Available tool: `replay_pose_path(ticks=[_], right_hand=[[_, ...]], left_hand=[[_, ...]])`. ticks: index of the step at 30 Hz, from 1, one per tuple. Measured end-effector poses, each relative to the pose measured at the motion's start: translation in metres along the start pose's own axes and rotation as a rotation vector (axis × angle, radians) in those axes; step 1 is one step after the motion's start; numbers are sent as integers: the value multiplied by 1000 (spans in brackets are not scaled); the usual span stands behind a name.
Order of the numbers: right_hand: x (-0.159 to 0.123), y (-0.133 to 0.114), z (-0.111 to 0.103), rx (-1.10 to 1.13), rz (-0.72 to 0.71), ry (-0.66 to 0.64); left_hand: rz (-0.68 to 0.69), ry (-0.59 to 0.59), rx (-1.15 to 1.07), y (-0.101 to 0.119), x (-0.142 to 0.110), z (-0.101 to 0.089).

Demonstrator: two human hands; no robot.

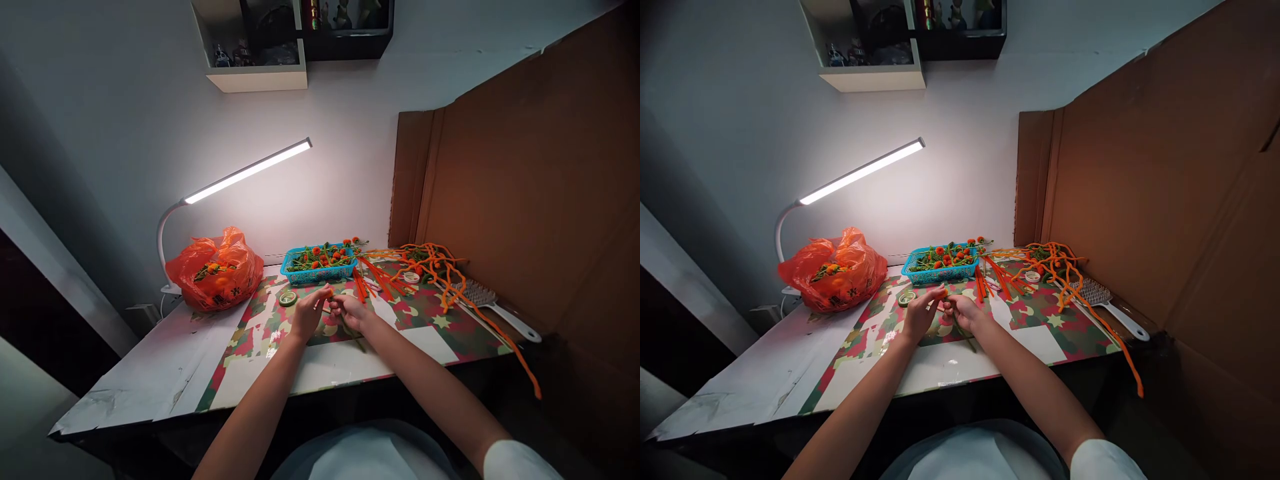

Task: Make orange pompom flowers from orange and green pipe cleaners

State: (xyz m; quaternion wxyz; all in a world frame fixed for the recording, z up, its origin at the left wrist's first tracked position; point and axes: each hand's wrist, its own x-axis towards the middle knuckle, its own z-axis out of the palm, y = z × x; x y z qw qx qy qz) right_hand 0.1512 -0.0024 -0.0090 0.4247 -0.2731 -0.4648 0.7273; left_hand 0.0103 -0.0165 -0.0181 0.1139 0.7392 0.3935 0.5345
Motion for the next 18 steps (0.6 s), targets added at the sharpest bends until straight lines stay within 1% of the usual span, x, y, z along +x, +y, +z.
replay_pose_path(ticks=[1, 3, 5, 6, 8, 10, 12, 14, 16, 18], right_hand=[[-1, -1, -1, 60, 40, -34], [-2, -3, -1, 150, 134, -49], [-2, -1, 1, 174, 148, -23], [-1, 1, 2, 157, 131, 2], [0, 4, 3, 79, 53, 63], [0, 5, 4, -2, -32, 112], [0, 4, 3, -39, -71, 126], [-1, 1, 1, -46, -66, 95], [-3, -2, -2, -59, -45, 28], [-5, -4, -4, -82, -17, -57]], left_hand=[[13, -10, 0, 1, 0, 0], [33, -28, -7, 3, 0, 1], [30, -34, -46, 3, -1, 2], [11, -28, -86, 3, -1, 2], [-68, -1, -192, 1, 0, 1], [-169, 53, -298, -1, 2, -3], [-252, 104, -370, -3, 4, -8], [-289, 104, -396, -2, 5, -12], [-294, 46, -395, 0, 5, -13], [-269, -21, -395, 3, 4, -12]])
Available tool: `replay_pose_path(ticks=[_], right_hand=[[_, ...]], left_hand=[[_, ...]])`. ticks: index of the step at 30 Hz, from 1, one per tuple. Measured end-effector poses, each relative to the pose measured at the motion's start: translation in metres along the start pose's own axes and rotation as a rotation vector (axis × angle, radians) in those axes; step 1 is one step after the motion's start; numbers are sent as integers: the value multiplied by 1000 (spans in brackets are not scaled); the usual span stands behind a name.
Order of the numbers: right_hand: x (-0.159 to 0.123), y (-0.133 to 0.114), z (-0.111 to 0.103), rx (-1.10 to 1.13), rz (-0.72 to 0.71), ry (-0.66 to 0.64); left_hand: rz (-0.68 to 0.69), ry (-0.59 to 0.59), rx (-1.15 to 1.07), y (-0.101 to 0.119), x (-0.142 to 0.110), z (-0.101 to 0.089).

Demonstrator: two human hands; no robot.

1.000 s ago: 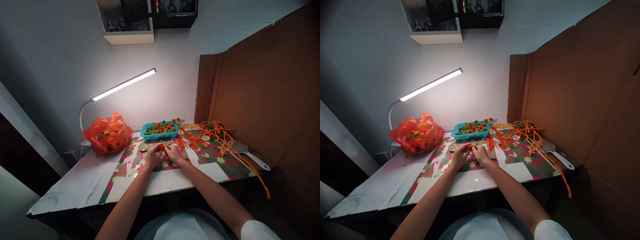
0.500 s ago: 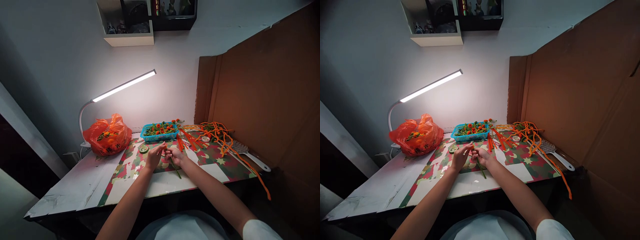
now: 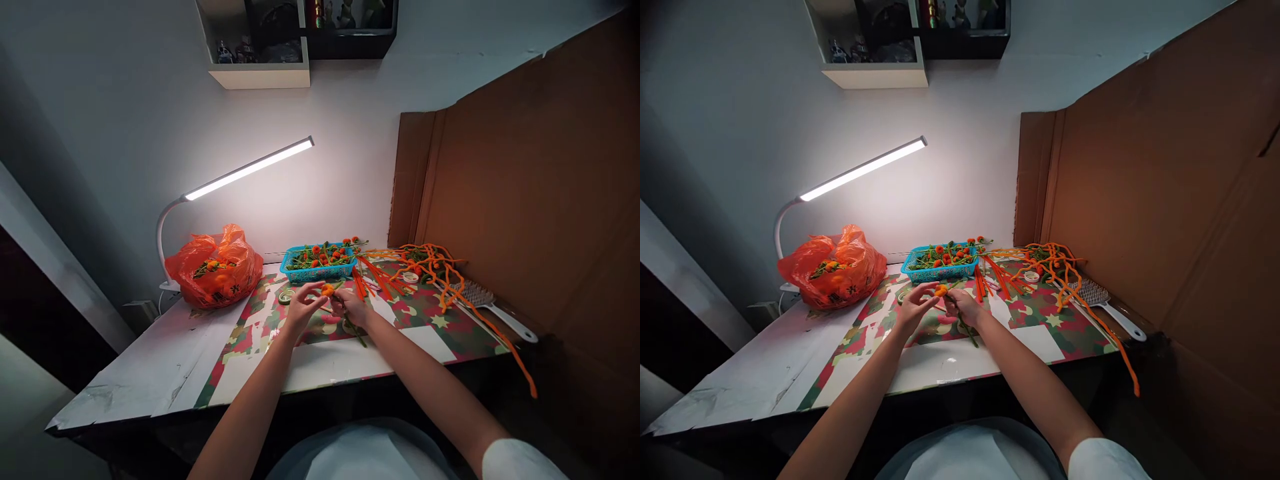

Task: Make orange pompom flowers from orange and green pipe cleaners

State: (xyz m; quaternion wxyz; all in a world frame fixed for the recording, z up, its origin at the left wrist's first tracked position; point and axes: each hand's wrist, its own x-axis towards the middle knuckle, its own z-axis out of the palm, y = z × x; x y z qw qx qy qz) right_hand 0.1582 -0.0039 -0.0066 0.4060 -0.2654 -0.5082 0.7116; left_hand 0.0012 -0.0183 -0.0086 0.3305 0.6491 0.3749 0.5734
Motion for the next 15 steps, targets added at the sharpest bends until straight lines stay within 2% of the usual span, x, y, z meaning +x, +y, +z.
replay_pose_path(ticks=[4, 12, 15], right_hand=[[-2, 0, 1, -33, 11, -94], [-3, 4, 2, -100, -38, -76], [-1, 7, 0, -79, -47, -96]], left_hand=[[28, -65, -28, -1, -2, 5], [-75, -84, -122, -7, -1, 7], [-67, -102, -111, -6, 0, 5]])
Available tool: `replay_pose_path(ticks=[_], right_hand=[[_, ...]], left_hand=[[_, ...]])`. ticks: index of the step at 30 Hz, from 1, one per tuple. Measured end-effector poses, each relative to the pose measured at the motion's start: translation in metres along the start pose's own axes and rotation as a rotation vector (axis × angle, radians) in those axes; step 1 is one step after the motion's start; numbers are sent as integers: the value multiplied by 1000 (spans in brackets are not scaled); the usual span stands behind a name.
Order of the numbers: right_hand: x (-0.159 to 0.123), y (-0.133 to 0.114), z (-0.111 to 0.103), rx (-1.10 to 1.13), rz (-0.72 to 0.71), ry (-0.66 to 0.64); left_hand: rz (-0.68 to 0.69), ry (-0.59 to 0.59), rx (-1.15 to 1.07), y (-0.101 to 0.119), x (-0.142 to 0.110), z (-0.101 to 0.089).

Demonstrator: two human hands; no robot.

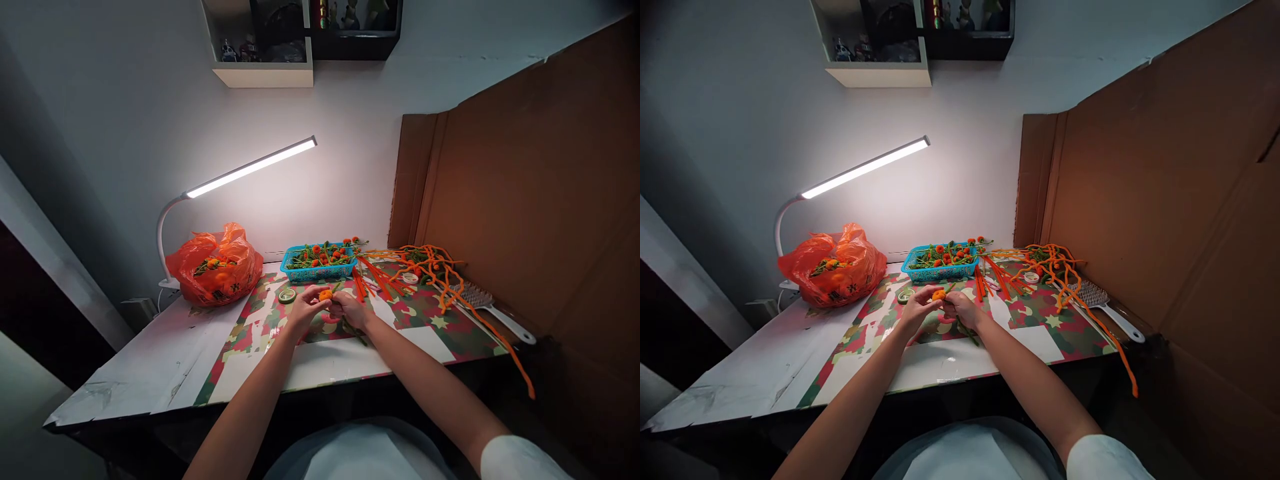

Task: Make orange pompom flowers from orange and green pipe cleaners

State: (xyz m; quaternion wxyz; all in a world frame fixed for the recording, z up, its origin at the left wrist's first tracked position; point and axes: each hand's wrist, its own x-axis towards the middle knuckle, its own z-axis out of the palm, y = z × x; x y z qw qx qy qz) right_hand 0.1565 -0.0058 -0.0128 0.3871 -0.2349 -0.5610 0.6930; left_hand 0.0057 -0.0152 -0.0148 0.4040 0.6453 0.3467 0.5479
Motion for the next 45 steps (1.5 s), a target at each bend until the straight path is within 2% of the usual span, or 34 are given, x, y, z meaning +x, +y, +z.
replay_pose_path(ticks=[4, 11, 15, 26, 34, 37, 41, 43, 45], right_hand=[[1, 2, -2, 50, 6, -20], [-1, 6, -1, 173, -8, -46], [1, 9, -3, 244, 1, -56], [1, 8, 2, 219, 62, 45], [6, 8, -1, 171, 1, 73], [9, 9, -2, 140, -36, 113], [9, 6, -5, 172, -29, 103], [6, 4, -9, 225, 9, 28], [3, 1, -15, 281, 68, -96]], left_hand=[[76, 12, 95, 0, -1, -2], [350, 74, 399, 0, -4, 3], [412, 98, 509, 4, -5, 9], [325, 109, 500, 1, -5, 13], [254, 116, 381, -1, -1, 10], [203, 197, 277, -2, 3, 3], [120, 399, 143, -4, 6, -9], [101, 465, 110, -3, 6, -11], [110, 474, 109, -2, 5, -11]])
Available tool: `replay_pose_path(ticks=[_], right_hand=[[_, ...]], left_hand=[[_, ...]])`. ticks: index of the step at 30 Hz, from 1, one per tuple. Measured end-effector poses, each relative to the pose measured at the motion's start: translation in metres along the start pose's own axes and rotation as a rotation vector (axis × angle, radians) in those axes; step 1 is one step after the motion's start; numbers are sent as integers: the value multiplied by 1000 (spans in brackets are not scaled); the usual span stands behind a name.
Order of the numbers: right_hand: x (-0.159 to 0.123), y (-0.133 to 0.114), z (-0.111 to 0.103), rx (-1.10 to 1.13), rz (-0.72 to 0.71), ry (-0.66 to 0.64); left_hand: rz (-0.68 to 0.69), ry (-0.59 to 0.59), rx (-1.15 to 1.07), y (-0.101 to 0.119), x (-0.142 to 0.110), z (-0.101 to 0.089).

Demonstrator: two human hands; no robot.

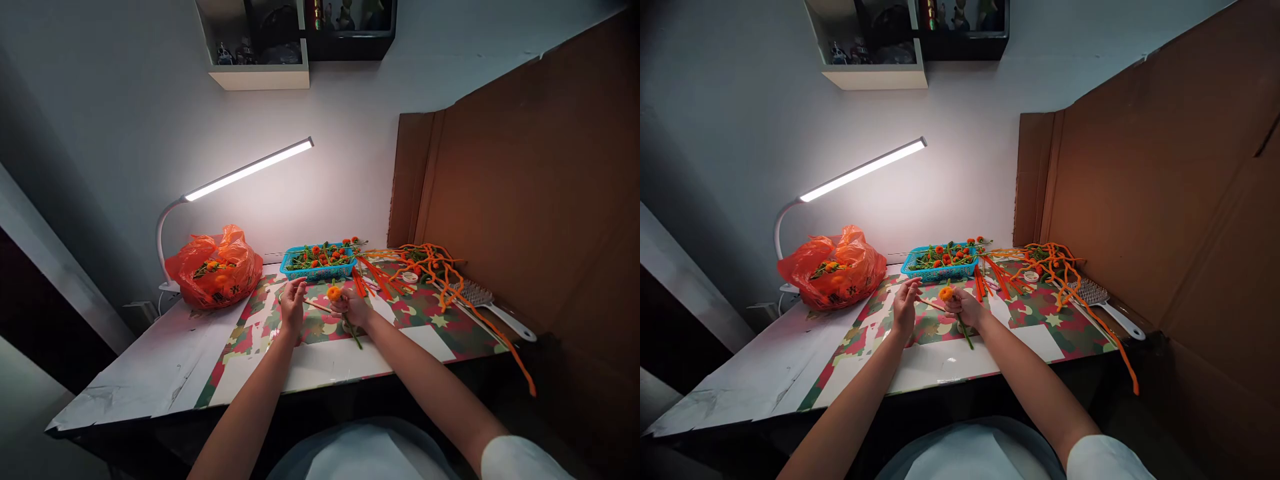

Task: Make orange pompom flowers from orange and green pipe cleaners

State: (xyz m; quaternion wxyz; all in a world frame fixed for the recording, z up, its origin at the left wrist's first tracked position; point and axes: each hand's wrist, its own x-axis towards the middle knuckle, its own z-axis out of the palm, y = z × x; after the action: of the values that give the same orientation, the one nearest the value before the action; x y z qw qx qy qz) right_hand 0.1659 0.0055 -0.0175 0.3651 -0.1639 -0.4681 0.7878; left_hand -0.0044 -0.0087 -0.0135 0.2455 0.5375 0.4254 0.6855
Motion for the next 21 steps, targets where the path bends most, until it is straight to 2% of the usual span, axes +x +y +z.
replay_pose_path(ticks=[4, 8, 10, 12, 15, 17, 21], right_hand=[[-8, -3, -8, 44, 122, -178], [-13, -3, -10, -13, 205, -213], [-14, -4, -7, -43, 206, -169], [-12, -5, -3, -71, 175, -113], [-8, -5, 2, -141, 84, -34], [-5, -3, 4, -198, -7, 41], [-1, 0, 5, -312, -166, 203]], left_hand=[[57, -55, 64, 7, -5, 2], [151, -132, 120, 16, -10, 3], [167, -173, 107, 20, -12, 3], [120, -266, 74, 22, -14, 3], [-38, -487, 11, 23, -16, 6], [-142, -586, -15, 23, -16, 9], [-229, -623, -31, 21, -16, 11]])
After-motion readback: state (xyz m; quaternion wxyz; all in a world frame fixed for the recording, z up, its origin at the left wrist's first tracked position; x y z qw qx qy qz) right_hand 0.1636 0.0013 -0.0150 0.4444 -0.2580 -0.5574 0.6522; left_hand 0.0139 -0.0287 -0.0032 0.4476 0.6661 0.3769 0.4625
